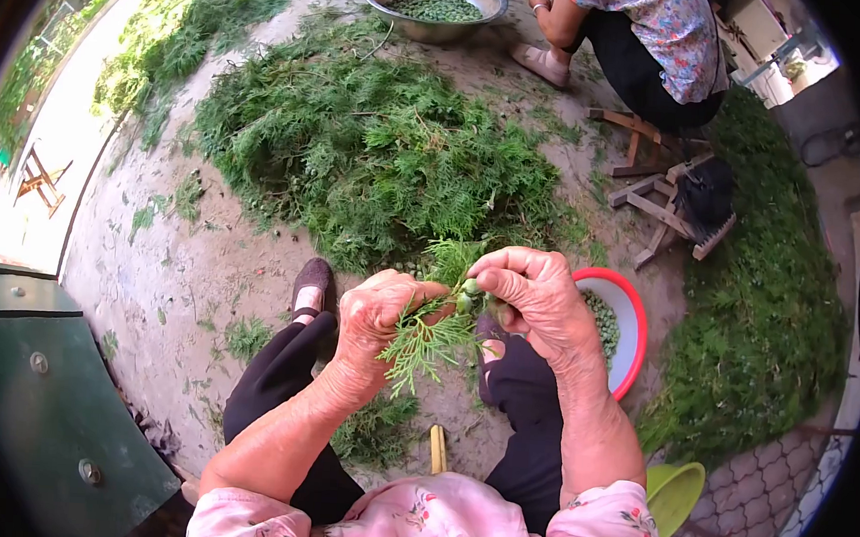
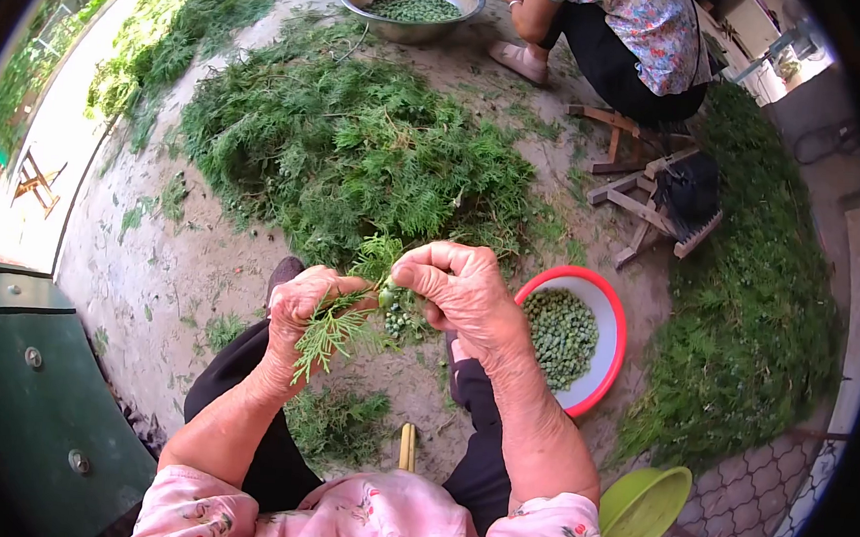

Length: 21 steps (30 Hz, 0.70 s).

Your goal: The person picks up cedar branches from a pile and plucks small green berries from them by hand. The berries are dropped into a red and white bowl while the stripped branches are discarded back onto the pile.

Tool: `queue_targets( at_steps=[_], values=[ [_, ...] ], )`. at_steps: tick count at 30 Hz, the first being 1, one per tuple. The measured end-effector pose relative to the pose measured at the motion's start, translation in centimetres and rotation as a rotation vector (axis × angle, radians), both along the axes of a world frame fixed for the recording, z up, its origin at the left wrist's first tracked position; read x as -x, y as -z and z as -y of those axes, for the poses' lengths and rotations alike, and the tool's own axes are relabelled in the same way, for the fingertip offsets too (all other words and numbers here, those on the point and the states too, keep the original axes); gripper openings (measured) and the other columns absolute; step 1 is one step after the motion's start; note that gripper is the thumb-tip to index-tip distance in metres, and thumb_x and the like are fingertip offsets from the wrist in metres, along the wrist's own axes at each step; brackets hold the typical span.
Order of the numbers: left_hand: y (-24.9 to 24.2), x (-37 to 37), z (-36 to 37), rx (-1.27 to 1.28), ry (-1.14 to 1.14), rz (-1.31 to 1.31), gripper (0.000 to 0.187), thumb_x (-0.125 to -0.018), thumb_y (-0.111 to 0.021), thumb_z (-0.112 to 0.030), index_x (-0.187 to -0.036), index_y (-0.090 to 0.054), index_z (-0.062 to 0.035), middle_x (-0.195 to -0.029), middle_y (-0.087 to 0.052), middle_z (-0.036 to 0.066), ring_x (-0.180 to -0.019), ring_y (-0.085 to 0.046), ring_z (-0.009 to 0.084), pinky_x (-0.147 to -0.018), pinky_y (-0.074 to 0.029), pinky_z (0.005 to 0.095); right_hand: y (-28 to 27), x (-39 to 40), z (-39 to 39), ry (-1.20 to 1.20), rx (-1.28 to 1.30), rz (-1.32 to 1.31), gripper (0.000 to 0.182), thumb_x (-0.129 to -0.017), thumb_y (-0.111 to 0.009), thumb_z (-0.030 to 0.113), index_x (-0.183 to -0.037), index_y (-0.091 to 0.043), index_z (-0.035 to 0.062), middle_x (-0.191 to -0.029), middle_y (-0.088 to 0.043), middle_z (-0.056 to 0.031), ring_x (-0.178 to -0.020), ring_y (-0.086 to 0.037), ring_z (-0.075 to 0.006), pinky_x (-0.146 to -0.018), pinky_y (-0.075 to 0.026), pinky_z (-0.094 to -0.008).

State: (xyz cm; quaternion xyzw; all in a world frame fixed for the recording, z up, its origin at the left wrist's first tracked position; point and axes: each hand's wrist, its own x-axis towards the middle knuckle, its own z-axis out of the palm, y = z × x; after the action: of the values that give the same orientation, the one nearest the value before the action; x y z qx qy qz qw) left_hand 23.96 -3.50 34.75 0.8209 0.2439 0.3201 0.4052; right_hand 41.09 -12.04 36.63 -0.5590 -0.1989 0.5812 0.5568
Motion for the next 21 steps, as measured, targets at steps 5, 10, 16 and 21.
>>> queue_targets(
  at_steps=[5, 10, 16, 21],
  values=[
    [0.4, 0.0, -0.2, -0.028, 0.012, -0.008, 0.022, -0.062, -0.072, -0.003, -0.082, -0.063, -0.0075, -0.066, -0.059, 0.006, -0.063, -0.057, 0.0233, -0.058, -0.045, 0.0322, -1.0, 0.9, -0.2, -0.033, 0.064, 0.166, 0.011, -0.078, -0.069, 0.011, -0.083, -0.064, 0.0023, -0.064, -0.055, 0.0030, -0.048, -0.045, -0.0029, -0.040, -0.032, -0.0169],
    [0.6, 0.1, 0.1, -0.001, -0.007, -0.021, 0.018, -0.064, -0.069, -0.003, -0.081, -0.063, -0.0061, -0.071, -0.062, 0.007, -0.067, -0.060, 0.0250, -0.060, -0.047, 0.0321, 0.2, 1.7, -0.4, 0.049, -0.345, 1.116, 0.009, -0.075, -0.069, 0.007, -0.080, -0.063, 0.0028, -0.064, -0.055, -0.0032, -0.056, -0.052, -0.0121, -0.050, -0.041, -0.0257],
    [-0.4, -0.1, 0.0, 0.681, -0.132, -0.014, 0.009, -0.073, -0.068, -0.008, -0.079, -0.064, -0.0021, -0.064, -0.059, 0.004, -0.057, -0.052, 0.0109, -0.056, -0.043, 0.0266, -0.4, -1.6, 0.2, 0.292, -0.171, 0.006, 0.010, -0.085, -0.061, 0.011, -0.089, -0.056, 0.0028, -0.077, -0.059, -0.0050, -0.055, -0.049, -0.0055, -0.042, -0.034, -0.0156],
    [-0.9, -0.2, -0.2, 0.677, -0.116, -0.057, 0.012, -0.081, -0.064, -0.012, -0.084, -0.065, -0.0009, -0.066, -0.057, -0.006, -0.060, -0.044, 0.0022, -0.053, -0.039, 0.0234, -1.8, 0.7, 0.5, 0.035, -0.126, 0.113, 0.012, -0.080, -0.065, 0.006, -0.091, -0.060, 0.0025, -0.078, -0.062, -0.0052, -0.055, -0.053, -0.0061, -0.045, -0.039, -0.0170]
  ],
)
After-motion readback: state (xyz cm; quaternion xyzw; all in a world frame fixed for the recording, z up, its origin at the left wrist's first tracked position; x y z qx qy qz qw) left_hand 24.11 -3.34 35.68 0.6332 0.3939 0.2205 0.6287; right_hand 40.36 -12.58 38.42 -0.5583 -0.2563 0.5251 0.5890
